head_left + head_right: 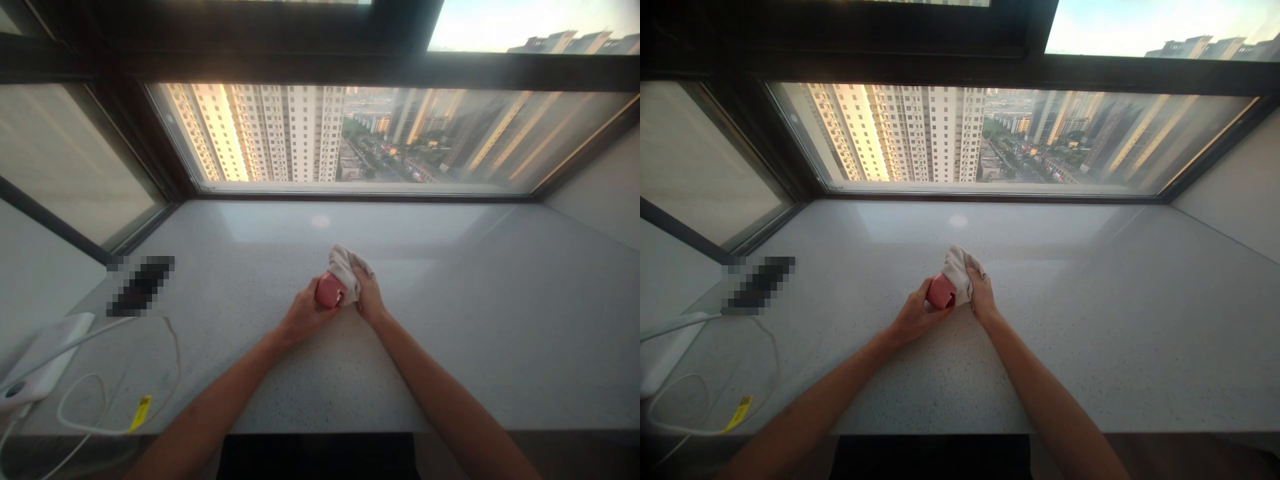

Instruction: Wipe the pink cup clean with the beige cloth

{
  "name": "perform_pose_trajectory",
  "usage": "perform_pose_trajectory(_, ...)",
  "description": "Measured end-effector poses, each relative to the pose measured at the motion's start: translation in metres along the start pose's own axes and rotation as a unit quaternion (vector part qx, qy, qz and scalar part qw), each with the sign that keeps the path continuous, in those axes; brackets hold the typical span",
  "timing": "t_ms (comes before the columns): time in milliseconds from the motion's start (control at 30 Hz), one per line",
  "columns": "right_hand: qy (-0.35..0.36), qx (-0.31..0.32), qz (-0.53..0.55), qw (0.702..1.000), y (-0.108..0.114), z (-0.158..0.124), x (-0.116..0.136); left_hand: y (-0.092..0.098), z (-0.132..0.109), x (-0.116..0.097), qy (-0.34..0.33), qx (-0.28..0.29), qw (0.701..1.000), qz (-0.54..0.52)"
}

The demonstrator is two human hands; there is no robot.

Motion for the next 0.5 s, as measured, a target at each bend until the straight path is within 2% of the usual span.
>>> perform_pose_trajectory(67,-0.035,-0.011,0.012,0.999,0.005,0.008,-0.002,0.0,0.0,0.0,-0.008,0.007,1.0,-0.005)
perform_pose_trajectory(133,-0.006,-0.076,-0.018,0.997,0.019,0.012,0.009,0.0,0.0,0.0,-0.007,0.01,1.0,-0.007)
perform_pose_trajectory(167,0.039,-0.118,-0.045,0.991,0.027,0.011,0.02,0.0,0.0,0.0,-0.003,0.011,1.0,-0.006)
perform_pose_trajectory(233,0.181,-0.178,-0.114,0.96,0.037,0.002,0.053,0.001,-0.001,0.0,0.005,0.01,1.0,-0.002)
perform_pose_trajectory(300,0.355,-0.187,-0.197,0.894,0.033,-0.019,0.085,0.0,-0.001,0.0,0.008,0.01,1.0,-0.001)
perform_pose_trajectory(333,0.435,-0.165,-0.237,0.853,0.024,-0.033,0.096,0.0,-0.001,0.0,0.009,0.008,1.0,-0.001)
perform_pose_trajectory(400,0.548,-0.047,-0.314,0.774,-0.005,-0.062,0.099,-0.002,0.0,0.003,0.011,0.005,1.0,-0.001)
perform_pose_trajectory(467,0.581,0.113,-0.377,0.712,-0.036,-0.086,0.081,-0.005,0.002,0.008,0.013,0.004,1.0,0.002)
perform_pose_trajectory(500,0.577,0.171,-0.402,0.691,-0.047,-0.095,0.071,-0.007,0.004,0.011,0.014,0.007,1.0,0.004)
Point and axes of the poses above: each hand's wrist, its own z-axis towards the middle knuckle, its own y-axis out of the back of the hand, x = y × z, the point moved 7 cm from there along z, towards the middle knuckle, and after that the axes turned 7 degrees about -x, right-handed, at the moved point
